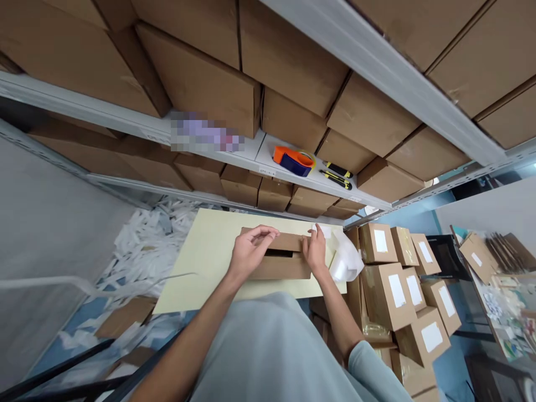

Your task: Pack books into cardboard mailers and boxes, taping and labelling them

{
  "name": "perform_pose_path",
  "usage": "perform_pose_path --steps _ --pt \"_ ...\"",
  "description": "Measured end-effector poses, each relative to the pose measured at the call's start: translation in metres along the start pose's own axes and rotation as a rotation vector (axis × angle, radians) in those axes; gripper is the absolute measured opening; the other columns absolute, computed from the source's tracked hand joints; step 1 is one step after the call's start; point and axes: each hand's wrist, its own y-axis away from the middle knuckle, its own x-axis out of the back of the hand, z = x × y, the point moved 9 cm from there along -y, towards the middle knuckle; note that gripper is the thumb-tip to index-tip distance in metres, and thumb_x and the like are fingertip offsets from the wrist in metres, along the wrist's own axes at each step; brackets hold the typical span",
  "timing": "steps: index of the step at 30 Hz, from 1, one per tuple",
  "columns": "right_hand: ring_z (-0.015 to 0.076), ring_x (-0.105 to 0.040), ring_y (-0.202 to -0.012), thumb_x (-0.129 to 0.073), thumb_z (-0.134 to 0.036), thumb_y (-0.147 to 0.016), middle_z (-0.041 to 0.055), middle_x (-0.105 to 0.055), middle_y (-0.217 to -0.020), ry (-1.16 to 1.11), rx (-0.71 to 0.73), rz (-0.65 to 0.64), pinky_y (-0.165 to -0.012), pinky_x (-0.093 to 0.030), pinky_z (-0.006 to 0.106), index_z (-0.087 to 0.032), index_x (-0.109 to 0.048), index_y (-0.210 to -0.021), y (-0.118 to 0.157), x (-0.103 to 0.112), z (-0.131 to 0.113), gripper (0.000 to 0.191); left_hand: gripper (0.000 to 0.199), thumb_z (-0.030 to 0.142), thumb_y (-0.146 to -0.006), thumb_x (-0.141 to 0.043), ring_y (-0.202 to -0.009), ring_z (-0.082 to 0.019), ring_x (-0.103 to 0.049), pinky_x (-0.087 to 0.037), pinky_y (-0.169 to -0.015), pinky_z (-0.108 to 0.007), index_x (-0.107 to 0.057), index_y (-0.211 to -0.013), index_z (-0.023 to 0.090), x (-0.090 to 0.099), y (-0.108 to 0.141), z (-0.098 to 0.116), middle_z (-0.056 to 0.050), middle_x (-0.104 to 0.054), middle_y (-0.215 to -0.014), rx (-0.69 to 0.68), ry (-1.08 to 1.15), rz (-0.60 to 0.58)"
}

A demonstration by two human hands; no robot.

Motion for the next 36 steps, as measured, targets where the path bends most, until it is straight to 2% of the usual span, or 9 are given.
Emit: perform_pose_path --steps 4,7,11,14,17,22,26,31,36 --pt "0.0365 -0.053 -0.158 -0.046 -0.037 -0.117 0.0268 -0.054 -0.168 0.019 0.261 0.165 -0.130 -0.046 0.059 -0.015 -0.062 -0.144 -0.098 0.063 -0.065 0.038 0.025 0.046 -0.078 -0.080 -0.098 -0.028 -0.081 -0.065 -0.101 -0.042 -0.081 -0.085 0.022 -0.006 -0.037 0.010 -0.010 -0.087 -0.097 0.009 0.101 0.056" --pt "0.0392 -0.053 -0.157 -0.051 -0.034 -0.114 0.0287 -0.055 -0.166 0.044 0.398 0.130 -0.131 -0.044 0.061 -0.011 -0.057 -0.153 -0.177 0.085 -0.115 0.045 0.028 0.045 -0.072 -0.083 -0.097 -0.029 -0.082 -0.066 -0.100 -0.044 -0.082 -0.085 0.020 -0.013 -0.063 0.026 -0.012 -0.087 -0.096 0.005 0.197 0.082" --pt "0.0443 -0.064 -0.143 -0.072 -0.034 -0.105 0.0341 -0.069 -0.145 0.128 0.327 -0.096 -0.126 -0.047 0.063 -0.004 -0.060 -0.144 -0.250 0.071 -0.146 0.051 0.035 0.051 -0.073 -0.087 -0.097 -0.029 -0.082 -0.067 -0.101 -0.046 -0.082 -0.086 0.019 -0.017 -0.074 0.053 -0.013 -0.086 -0.095 -0.049 0.237 0.091" --pt "0.0420 -0.072 -0.132 -0.078 -0.029 -0.100 0.0311 -0.077 -0.132 0.147 0.220 -0.222 -0.121 -0.051 0.058 -0.006 -0.062 -0.137 -0.271 0.057 -0.148 0.046 0.041 0.057 -0.076 -0.089 -0.100 -0.030 -0.083 -0.067 -0.102 -0.047 -0.083 -0.089 0.018 -0.012 -0.065 0.063 -0.013 -0.086 -0.096 -0.081 0.223 0.102" --pt "0.0392 -0.076 -0.125 -0.076 -0.023 -0.101 0.0288 -0.079 -0.127 0.155 0.167 -0.249 -0.116 -0.054 0.053 -0.007 -0.061 -0.134 -0.276 0.056 -0.144 0.039 0.044 0.058 -0.074 -0.091 -0.101 -0.031 -0.083 -0.067 -0.103 -0.048 -0.083 -0.090 0.018 0.000 -0.053 0.059 -0.014 -0.086 -0.098 -0.069 0.249 0.132" --pt "0.0319 -0.077 -0.119 -0.062 -0.039 -0.111 0.0225 -0.077 -0.124 0.061 0.210 -0.220 -0.112 -0.054 0.043 -0.005 -0.057 -0.139 -0.246 0.069 -0.137 0.044 0.041 0.053 -0.075 -0.091 -0.099 -0.029 -0.083 -0.067 -0.102 -0.046 -0.084 -0.093 0.017 0.024 -0.029 0.039 -0.016 -0.087 -0.102 -0.045 0.254 0.157" --pt "0.0339 -0.075 -0.104 -0.070 -0.056 -0.105 0.0122 -0.079 -0.109 -0.183 0.260 -0.226 -0.100 -0.062 0.050 -0.019 -0.061 -0.130 -0.168 0.073 -0.124 0.045 0.038 0.051 -0.076 -0.090 -0.096 -0.029 -0.083 -0.068 -0.100 -0.047 -0.087 -0.095 0.018 0.043 -0.001 0.017 -0.016 -0.087 -0.103 -0.012 0.242 0.163" --pt "0.0283 -0.076 -0.107 -0.070 -0.070 -0.102 0.0100 -0.080 -0.117 -0.619 0.182 -0.386 -0.099 -0.065 0.045 -0.023 -0.061 -0.128 -0.053 0.069 -0.117 0.054 0.039 0.053 -0.079 -0.091 -0.097 -0.030 -0.083 -0.068 -0.101 -0.047 -0.089 -0.099 0.019 0.056 0.035 0.002 -0.015 -0.087 -0.106 0.066 0.260 0.147" --pt "0.0308 -0.078 -0.117 -0.071 -0.071 -0.101 0.0119 -0.080 -0.122 -0.716 0.113 -0.483 -0.106 -0.064 0.049 -0.026 -0.059 -0.133 0.008 0.068 -0.126 0.056 0.036 0.054 -0.080 -0.092 -0.098 -0.031 -0.082 -0.069 -0.099 -0.048 -0.089 -0.094 0.021 0.063 0.055 -0.002 -0.014 -0.087 -0.103 0.118 0.279 0.149"
